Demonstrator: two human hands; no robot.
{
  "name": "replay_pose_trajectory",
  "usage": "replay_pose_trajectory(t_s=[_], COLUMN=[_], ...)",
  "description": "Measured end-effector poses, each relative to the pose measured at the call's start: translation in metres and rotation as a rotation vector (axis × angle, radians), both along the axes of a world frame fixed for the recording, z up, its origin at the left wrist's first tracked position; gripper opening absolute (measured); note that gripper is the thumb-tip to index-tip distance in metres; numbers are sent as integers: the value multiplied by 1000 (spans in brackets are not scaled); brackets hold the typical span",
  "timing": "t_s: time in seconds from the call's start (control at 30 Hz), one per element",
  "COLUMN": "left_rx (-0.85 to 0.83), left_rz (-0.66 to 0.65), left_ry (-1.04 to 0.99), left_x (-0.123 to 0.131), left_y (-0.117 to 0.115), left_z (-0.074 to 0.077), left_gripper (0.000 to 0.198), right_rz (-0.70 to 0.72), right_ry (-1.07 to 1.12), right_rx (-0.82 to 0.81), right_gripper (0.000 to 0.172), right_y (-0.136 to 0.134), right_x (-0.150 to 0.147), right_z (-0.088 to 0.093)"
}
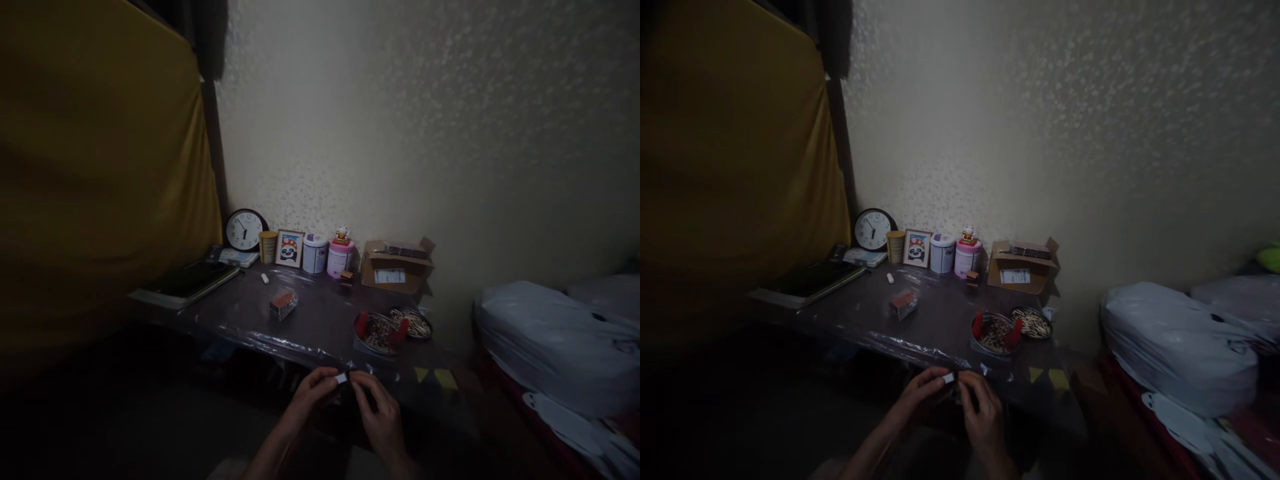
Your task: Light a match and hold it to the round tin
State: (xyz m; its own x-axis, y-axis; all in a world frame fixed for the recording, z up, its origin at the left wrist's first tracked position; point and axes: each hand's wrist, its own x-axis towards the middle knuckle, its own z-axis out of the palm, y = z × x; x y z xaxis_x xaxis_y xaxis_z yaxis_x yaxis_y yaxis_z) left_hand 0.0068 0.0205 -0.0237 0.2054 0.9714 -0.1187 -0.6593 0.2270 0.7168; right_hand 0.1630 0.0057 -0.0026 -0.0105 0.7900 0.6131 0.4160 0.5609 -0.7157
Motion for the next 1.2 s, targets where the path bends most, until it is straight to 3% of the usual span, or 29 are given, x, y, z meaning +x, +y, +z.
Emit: replay_pose_trajectory(t_s=[0.47, 0.77, 1.03, 1.2], left_rx=[-22, -17, 26, 24], left_rz=[-1, -4, 10, -18], left_ry=[-24, 45, 103, 55], left_x=[-2, -2, -2, -2], left_y=[-9, -5, -9, -3], left_z=[17, 8, 15, 6], left_gripper=[30, 31, 28, 28], right_rz=[8, 14, 11, 4], right_ry=[-52, -15, -47, -43], right_rx=[28, 1, 22, 23], right_gripper=[18, 17, 18, 17], right_y=[1, 0, -1, -1], right_x=[2, 1, 2, 2], right_z=[-3, 1, 2, 2])
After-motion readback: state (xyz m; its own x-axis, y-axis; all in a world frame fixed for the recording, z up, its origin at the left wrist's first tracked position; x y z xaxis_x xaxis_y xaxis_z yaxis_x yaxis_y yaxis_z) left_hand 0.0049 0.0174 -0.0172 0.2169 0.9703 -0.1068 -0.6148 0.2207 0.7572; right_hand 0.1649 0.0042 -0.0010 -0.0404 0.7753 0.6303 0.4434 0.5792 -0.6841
